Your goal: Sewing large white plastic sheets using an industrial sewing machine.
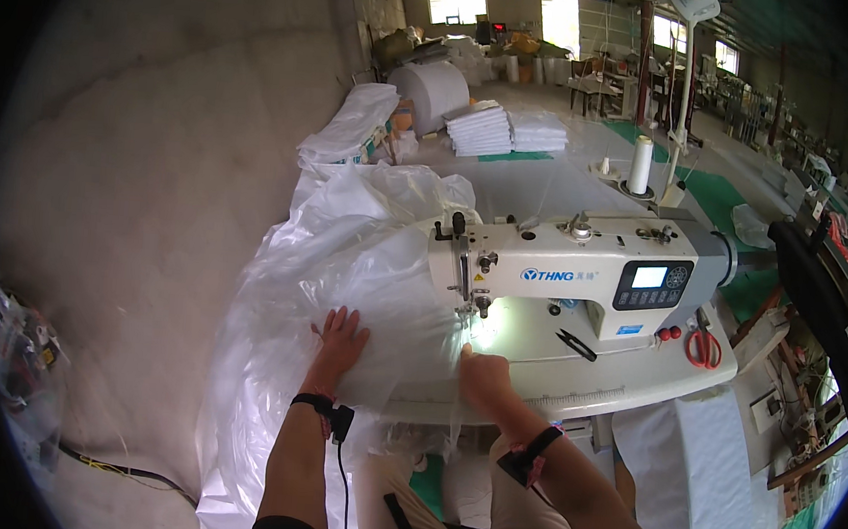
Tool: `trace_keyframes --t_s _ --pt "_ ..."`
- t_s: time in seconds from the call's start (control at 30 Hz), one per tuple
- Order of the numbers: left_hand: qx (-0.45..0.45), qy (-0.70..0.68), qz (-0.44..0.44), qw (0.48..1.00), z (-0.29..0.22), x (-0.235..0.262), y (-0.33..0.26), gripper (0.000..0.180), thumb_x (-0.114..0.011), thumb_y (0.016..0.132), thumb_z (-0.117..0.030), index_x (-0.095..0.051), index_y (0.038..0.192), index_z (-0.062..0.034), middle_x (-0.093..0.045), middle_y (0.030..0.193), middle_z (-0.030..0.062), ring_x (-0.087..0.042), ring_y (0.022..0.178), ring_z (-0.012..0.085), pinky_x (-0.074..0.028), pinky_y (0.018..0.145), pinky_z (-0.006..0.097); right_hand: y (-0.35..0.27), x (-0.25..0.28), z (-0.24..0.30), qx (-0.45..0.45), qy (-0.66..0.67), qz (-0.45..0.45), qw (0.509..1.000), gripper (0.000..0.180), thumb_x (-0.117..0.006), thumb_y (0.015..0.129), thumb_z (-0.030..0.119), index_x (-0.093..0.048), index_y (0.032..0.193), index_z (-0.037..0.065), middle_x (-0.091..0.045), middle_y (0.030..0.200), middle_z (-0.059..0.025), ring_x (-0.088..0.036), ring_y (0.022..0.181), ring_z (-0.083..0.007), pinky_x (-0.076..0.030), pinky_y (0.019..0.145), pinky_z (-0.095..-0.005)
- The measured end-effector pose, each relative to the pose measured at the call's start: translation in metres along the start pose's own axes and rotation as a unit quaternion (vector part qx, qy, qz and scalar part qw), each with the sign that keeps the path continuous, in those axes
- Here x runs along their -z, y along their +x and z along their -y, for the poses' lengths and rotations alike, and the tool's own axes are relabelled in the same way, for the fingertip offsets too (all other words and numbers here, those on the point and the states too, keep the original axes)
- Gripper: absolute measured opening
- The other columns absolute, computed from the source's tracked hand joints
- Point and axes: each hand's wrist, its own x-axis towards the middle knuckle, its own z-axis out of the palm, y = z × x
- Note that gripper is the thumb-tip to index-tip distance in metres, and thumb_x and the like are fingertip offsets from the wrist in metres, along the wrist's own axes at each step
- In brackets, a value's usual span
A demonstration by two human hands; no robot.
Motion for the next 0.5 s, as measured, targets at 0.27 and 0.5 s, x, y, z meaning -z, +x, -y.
trace_keyframes --t_s 0.27,0.5 --pt "-0.177 0.108 0.099 0.973 0.046 0.004 -0.066 0.044 -0.048 0.09 -0.032 -0.049 0.126 -0.0075 -0.036 0.14 0.0143 -0.028 0.132 0.0363 -0.019 0.106 0.057 -0.005 -0.003 -0.004 -0.016 0.079 -0.054 0.995 0.025 -0.047 0.082 0.015 -0.058 0.101 0.001 -0.065 0.07 -0.0115 -0.065 0.062 -0.0283 -0.048 0.053 -0.0406" --pt "-0.119 0.142 0.087 0.979 0.077 0.046 -0.039 0.029 -0.048 0.087 -0.022 -0.054 0.11 -0.0042 -0.04 0.135 0.0198 -0.035 0.128 0.037 -0.032 0.105 0.044 -0.007 0.01 -0.007 -0.034 0.096 -0.051 0.993 0.02 -0.048 0.084 0.019 -0.061 0.095 0.008 -0.064 0.069 -0.0111 -0.064 0.065 -0.029 -0.048 0.058 -0.0433"
